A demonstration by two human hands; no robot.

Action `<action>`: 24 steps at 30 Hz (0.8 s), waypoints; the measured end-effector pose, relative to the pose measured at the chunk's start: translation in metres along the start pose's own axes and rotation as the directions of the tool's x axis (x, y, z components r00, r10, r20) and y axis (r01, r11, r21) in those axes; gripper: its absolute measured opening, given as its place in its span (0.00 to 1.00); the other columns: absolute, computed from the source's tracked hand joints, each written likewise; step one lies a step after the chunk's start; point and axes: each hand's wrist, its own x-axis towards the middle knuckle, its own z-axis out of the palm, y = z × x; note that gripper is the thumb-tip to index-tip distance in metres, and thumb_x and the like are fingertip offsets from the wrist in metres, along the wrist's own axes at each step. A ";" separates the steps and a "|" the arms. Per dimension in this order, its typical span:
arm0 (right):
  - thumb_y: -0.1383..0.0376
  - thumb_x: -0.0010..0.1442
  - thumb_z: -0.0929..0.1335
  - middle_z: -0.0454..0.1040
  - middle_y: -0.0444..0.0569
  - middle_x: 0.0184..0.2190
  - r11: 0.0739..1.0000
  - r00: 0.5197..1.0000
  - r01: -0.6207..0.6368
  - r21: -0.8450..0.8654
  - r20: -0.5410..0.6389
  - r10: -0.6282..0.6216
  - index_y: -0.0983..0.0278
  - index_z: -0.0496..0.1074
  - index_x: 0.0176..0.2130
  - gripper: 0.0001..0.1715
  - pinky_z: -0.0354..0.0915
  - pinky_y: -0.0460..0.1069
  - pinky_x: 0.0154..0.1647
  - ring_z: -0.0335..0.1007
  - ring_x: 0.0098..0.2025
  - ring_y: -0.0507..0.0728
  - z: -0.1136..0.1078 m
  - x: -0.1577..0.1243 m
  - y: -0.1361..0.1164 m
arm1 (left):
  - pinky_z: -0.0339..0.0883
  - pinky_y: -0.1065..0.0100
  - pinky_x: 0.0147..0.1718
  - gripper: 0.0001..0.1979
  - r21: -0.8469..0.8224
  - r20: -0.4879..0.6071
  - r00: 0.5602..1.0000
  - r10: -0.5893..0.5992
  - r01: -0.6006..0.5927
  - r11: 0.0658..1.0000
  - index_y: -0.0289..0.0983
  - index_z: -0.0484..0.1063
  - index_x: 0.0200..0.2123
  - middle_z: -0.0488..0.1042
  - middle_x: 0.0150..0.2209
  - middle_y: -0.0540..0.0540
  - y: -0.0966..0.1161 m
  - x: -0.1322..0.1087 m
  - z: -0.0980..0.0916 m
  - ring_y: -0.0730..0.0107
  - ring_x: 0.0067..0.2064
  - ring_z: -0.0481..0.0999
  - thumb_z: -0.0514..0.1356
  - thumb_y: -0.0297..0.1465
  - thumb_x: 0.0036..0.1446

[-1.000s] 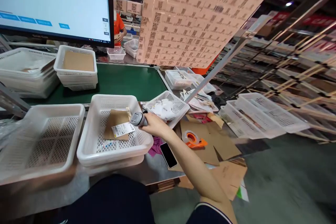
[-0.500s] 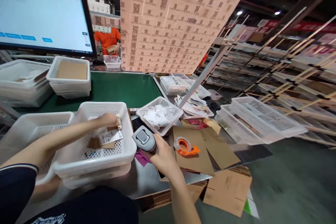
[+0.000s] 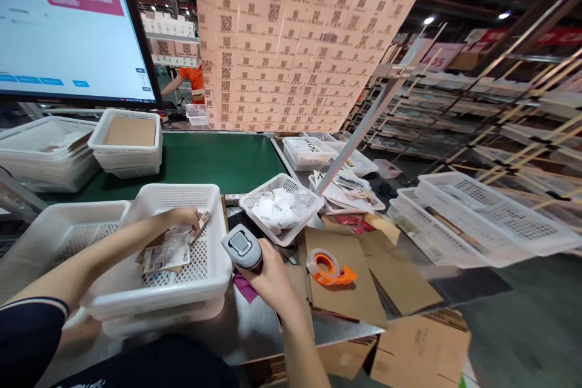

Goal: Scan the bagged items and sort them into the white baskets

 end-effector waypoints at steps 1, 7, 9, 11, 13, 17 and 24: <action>0.61 0.59 0.75 0.81 0.55 0.52 1.000 1.000 0.012 -0.004 0.009 -0.012 0.62 0.77 0.50 0.19 0.73 0.61 0.59 0.78 0.54 0.66 0.003 0.006 -0.004 | 0.63 0.68 0.27 0.09 0.010 0.005 1.000 -0.012 0.011 1.000 0.29 0.81 0.29 0.76 0.24 0.43 -0.001 -0.003 -0.007 0.63 0.27 0.74 0.67 0.31 0.50; 0.59 0.59 0.76 0.81 0.56 0.54 0.992 0.993 0.098 0.077 -0.068 -0.092 0.63 0.77 0.50 0.21 0.72 0.62 0.61 0.77 0.56 0.67 0.016 0.031 -0.013 | 0.64 0.70 0.36 0.29 0.164 -0.306 0.942 0.138 -0.091 0.982 0.45 0.70 0.72 0.83 0.49 0.44 -0.003 -0.062 -0.060 0.60 0.44 0.81 0.57 0.38 0.69; 0.58 0.60 0.77 0.81 0.56 0.54 0.984 0.993 0.106 0.143 -0.064 -0.098 0.63 0.77 0.52 0.23 0.73 0.62 0.61 0.78 0.56 0.67 0.021 0.037 -0.014 | 0.63 0.69 0.35 0.24 0.282 -0.477 0.844 0.243 -0.115 0.952 0.49 0.74 0.68 0.83 0.50 0.44 -0.005 -0.090 -0.065 0.62 0.43 0.81 0.55 0.41 0.74; 0.56 0.61 0.77 0.82 0.56 0.53 0.976 0.993 0.114 0.188 -0.043 -0.108 0.63 0.76 0.53 0.24 0.73 0.63 0.61 0.78 0.55 0.67 0.026 0.041 -0.019 | 0.65 0.69 0.35 0.21 0.351 -0.589 0.744 0.316 -0.116 0.929 0.48 0.80 0.63 0.84 0.49 0.43 -0.005 -0.114 -0.062 0.62 0.42 0.82 0.54 0.42 0.76; 0.55 0.61 0.78 0.82 0.55 0.52 0.972 0.992 0.128 0.199 -0.018 -0.127 0.62 0.76 0.54 0.25 0.74 0.63 0.60 0.79 0.54 0.67 0.030 0.043 -0.027 | 0.66 0.68 0.35 0.20 0.361 -0.633 0.695 0.340 -0.124 0.924 0.47 0.81 0.62 0.85 0.47 0.42 -0.004 -0.131 -0.058 0.62 0.41 0.82 0.54 0.41 0.76; 0.54 0.63 0.77 0.82 0.55 0.52 0.967 0.979 0.195 0.165 0.024 -0.201 0.61 0.77 0.53 0.23 0.76 0.62 0.57 0.79 0.54 0.67 0.035 0.041 -0.048 | 0.67 0.69 0.32 0.28 0.284 -0.639 0.706 0.304 -0.150 0.947 0.43 0.69 0.73 0.83 0.49 0.40 -0.003 -0.144 -0.058 0.63 0.38 0.81 0.55 0.38 0.73; 0.57 0.64 0.77 0.79 0.51 0.49 0.943 0.943 0.309 0.124 0.087 -0.320 0.58 0.77 0.52 0.18 0.75 0.57 0.54 0.77 0.52 0.64 0.040 0.040 -0.068 | 0.66 0.70 0.34 0.47 0.047 -0.513 0.822 0.248 -0.261 0.964 0.36 0.49 0.80 0.74 0.29 0.53 -0.012 -0.148 -0.064 0.69 0.28 0.72 0.57 0.32 0.59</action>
